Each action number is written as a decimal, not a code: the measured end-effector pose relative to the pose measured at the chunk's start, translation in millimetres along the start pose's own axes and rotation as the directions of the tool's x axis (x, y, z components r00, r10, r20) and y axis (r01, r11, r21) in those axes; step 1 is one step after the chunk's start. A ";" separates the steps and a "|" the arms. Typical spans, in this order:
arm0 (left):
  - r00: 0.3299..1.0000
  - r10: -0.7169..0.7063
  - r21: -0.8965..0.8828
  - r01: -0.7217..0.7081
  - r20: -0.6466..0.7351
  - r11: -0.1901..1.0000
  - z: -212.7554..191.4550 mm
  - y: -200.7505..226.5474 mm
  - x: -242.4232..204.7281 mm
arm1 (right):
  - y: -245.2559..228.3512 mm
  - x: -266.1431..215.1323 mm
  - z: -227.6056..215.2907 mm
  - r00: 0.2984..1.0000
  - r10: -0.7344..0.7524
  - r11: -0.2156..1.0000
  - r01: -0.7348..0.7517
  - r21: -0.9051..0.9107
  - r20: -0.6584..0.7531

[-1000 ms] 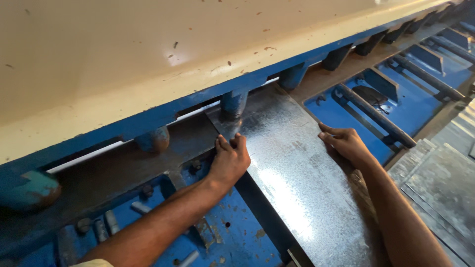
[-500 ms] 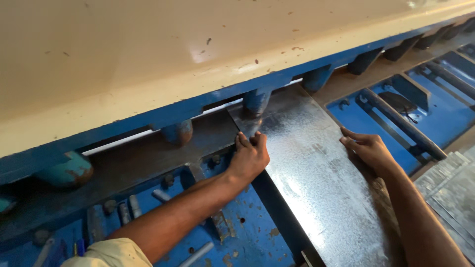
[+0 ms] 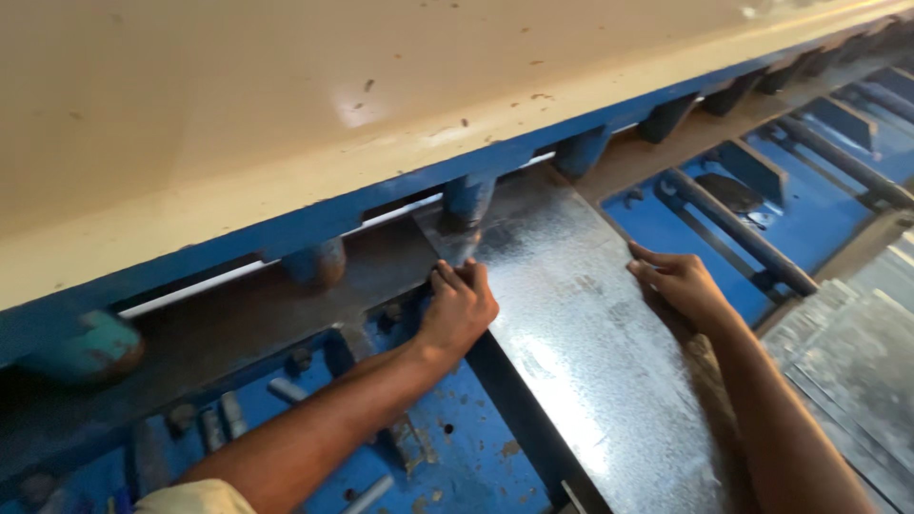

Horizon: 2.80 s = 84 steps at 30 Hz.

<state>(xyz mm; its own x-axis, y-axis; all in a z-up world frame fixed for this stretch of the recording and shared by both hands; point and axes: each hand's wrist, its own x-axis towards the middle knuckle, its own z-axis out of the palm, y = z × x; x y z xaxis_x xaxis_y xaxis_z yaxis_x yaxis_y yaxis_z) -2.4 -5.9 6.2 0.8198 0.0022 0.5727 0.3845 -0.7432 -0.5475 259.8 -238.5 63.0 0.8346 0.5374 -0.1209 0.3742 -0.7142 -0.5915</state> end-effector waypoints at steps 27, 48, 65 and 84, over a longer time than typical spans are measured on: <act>0.965 0.039 0.039 -0.030 -0.261 0.999 -0.9 0.1 1.8 | 3.5 -1.6 7.6 0.978 -0.199 0.980 0.197 -0.028 -0.058; 0.866 0.284 -0.310 -0.427 -0.412 0.850 -36.0 -12.9 4.9 | 23.8 -18.4 -11.4 0.955 -0.228 0.960 0.188 -0.207 -0.188; 0.720 0.447 -0.323 -0.660 -0.531 0.678 -20.9 -14.3 0.8 | 96.4 -58.9 -46.7 0.986 0.084 0.988 -0.101 0.114 0.143; 0.989 -0.011 -0.135 -0.009 -0.147 0.991 -8.5 -3.6 -0.2 | 9.6 -6.1 -11.3 0.993 -0.104 0.994 0.106 -0.037 0.048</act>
<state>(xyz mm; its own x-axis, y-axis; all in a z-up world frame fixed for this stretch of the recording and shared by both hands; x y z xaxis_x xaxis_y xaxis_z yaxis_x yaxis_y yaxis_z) -7.5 -8.9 13.3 0.7444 -0.0882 0.6619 0.3157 -0.8269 -0.4653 262.9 -253.6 67.1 0.7710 0.6294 -0.0965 0.4752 -0.6696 -0.5708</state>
